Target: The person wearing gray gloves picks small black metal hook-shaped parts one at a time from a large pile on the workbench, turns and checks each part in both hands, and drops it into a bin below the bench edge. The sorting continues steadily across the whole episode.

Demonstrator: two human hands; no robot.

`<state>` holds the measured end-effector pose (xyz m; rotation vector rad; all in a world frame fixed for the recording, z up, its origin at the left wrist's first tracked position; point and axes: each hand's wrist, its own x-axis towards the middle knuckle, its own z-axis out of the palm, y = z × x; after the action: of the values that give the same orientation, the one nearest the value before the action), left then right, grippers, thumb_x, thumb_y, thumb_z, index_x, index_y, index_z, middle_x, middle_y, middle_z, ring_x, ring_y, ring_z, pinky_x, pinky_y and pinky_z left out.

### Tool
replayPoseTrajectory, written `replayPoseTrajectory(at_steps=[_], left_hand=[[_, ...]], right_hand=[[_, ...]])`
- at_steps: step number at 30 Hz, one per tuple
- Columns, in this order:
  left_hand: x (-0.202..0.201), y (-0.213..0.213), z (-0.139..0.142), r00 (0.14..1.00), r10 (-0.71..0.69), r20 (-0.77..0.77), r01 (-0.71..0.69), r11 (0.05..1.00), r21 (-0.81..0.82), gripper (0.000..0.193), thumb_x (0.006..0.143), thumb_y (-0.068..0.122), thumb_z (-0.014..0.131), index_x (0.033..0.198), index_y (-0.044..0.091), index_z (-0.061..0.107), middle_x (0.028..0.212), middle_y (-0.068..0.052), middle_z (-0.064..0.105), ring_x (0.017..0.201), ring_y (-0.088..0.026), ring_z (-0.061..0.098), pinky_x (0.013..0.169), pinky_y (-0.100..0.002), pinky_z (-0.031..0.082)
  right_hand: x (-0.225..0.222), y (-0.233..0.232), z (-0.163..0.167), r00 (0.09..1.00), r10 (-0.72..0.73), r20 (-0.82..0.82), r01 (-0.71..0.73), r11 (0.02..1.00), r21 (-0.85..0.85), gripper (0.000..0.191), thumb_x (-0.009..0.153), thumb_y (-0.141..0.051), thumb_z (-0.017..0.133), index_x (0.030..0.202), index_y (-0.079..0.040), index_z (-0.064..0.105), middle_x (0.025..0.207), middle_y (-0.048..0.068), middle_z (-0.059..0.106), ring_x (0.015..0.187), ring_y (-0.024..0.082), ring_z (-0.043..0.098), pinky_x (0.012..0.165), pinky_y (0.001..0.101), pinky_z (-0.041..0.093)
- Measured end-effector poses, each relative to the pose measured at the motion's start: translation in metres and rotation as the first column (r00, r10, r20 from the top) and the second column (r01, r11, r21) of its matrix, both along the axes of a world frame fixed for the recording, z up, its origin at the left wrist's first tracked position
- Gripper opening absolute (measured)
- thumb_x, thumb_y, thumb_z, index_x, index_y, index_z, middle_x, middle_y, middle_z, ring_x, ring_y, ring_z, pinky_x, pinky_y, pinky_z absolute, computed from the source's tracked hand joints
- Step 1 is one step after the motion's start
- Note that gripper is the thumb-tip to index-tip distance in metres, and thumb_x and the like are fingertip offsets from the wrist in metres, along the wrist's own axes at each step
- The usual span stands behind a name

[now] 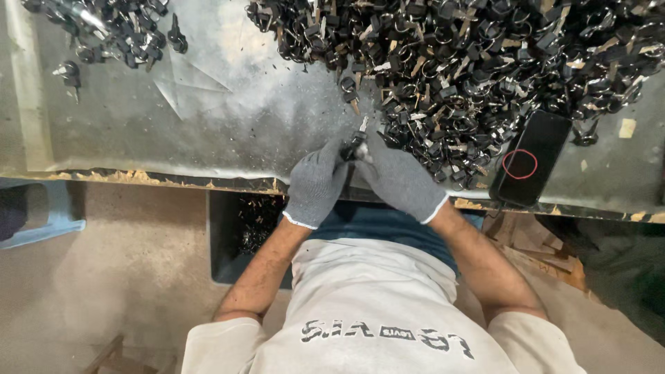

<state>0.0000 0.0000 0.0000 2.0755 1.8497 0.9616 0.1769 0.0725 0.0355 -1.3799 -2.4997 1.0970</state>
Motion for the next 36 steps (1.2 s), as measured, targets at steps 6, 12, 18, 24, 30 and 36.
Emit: replayPoseTrajectory(at_steps=[6, 12, 18, 24, 30, 36], left_hand=[[0.012, -0.011, 0.005, 0.996, 0.050, -0.076, -0.060, 0.990, -0.131, 0.016, 0.088, 0.015, 0.075, 0.101, 0.010, 0.066, 0.087, -0.011, 0.067, 0.081, -0.033, 0.068, 0.071, -0.046, 0.052], [0.005, 0.004, 0.024, 1.000, -0.012, 0.003, 0.012, 0.997, -0.071, 0.016, 0.083, 0.013, 0.074, 0.097, 0.008, 0.067, 0.085, -0.011, 0.066, 0.077, -0.033, 0.068, 0.068, -0.045, 0.053], [0.009, 0.004, 0.025, 1.000, 0.020, -0.017, -0.022, 0.994, -0.112, 0.013, 0.083, 0.015, 0.076, 0.087, 0.010, 0.064, 0.079, -0.012, 0.064, 0.071, -0.035, 0.066, 0.063, -0.047, 0.051], [0.006, 0.009, 0.029, 1.000, 0.007, -0.025, -0.010, 0.993, -0.118, 0.014, 0.085, 0.020, 0.074, 0.088, 0.010, 0.064, 0.080, -0.010, 0.064, 0.072, -0.034, 0.066, 0.062, -0.046, 0.050], [-0.027, 0.035, 0.061, 0.922, 0.370, -0.117, -0.367, 0.929, 0.048, 0.021, 0.090, 0.023, 0.072, 0.102, 0.007, 0.066, 0.088, -0.010, 0.066, 0.083, -0.028, 0.066, 0.076, -0.046, 0.050], [-0.001, 0.104, 0.039, 0.960, 0.214, -0.181, -0.246, 0.953, -0.178, 0.037, 0.092, 0.036, 0.073, 0.108, 0.003, 0.067, 0.092, -0.015, 0.067, 0.086, -0.031, 0.066, 0.076, -0.048, 0.050]], right_hand=[[0.014, -0.031, -0.008, 0.983, 0.020, 0.185, -0.084, 0.933, 0.349, 0.034, 0.094, -0.025, 0.066, 0.118, -0.002, 0.060, 0.081, 0.014, 0.068, 0.068, 0.032, 0.070, 0.051, 0.0455, 0.055], [-0.002, -0.023, 0.009, 0.925, 0.016, 0.380, -0.196, 0.877, 0.438, 0.020, 0.095, -0.029, 0.066, 0.096, -0.011, 0.058, 0.078, 0.010, 0.066, 0.064, 0.027, 0.070, 0.047, 0.0438, 0.056], [0.012, -0.011, 0.010, 0.997, 0.074, 0.033, -0.080, 0.967, 0.244, 0.028, 0.096, -0.026, 0.065, 0.107, -0.003, 0.053, 0.079, 0.016, 0.067, 0.064, 0.036, 0.069, 0.051, 0.0469, 0.056], [0.001, -0.012, 0.012, 0.993, -0.008, 0.121, -0.026, 0.960, 0.279, 0.036, 0.100, -0.024, 0.065, 0.123, 0.001, 0.054, 0.082, 0.018, 0.070, 0.064, 0.036, 0.070, 0.052, 0.0467, 0.056], [-0.001, -0.011, 0.014, 0.993, -0.018, 0.120, -0.012, 0.969, 0.248, 0.050, 0.094, -0.032, 0.069, 0.131, -0.002, 0.053, 0.088, 0.018, 0.072, 0.075, 0.036, 0.072, 0.060, 0.0481, 0.058], [-0.012, -0.009, 0.020, 0.989, -0.006, 0.148, -0.021, 0.983, 0.180, 0.072, 0.094, -0.029, 0.068, 0.150, 0.006, 0.040, 0.106, 0.024, 0.070, 0.085, 0.039, 0.072, 0.067, 0.0494, 0.059]])
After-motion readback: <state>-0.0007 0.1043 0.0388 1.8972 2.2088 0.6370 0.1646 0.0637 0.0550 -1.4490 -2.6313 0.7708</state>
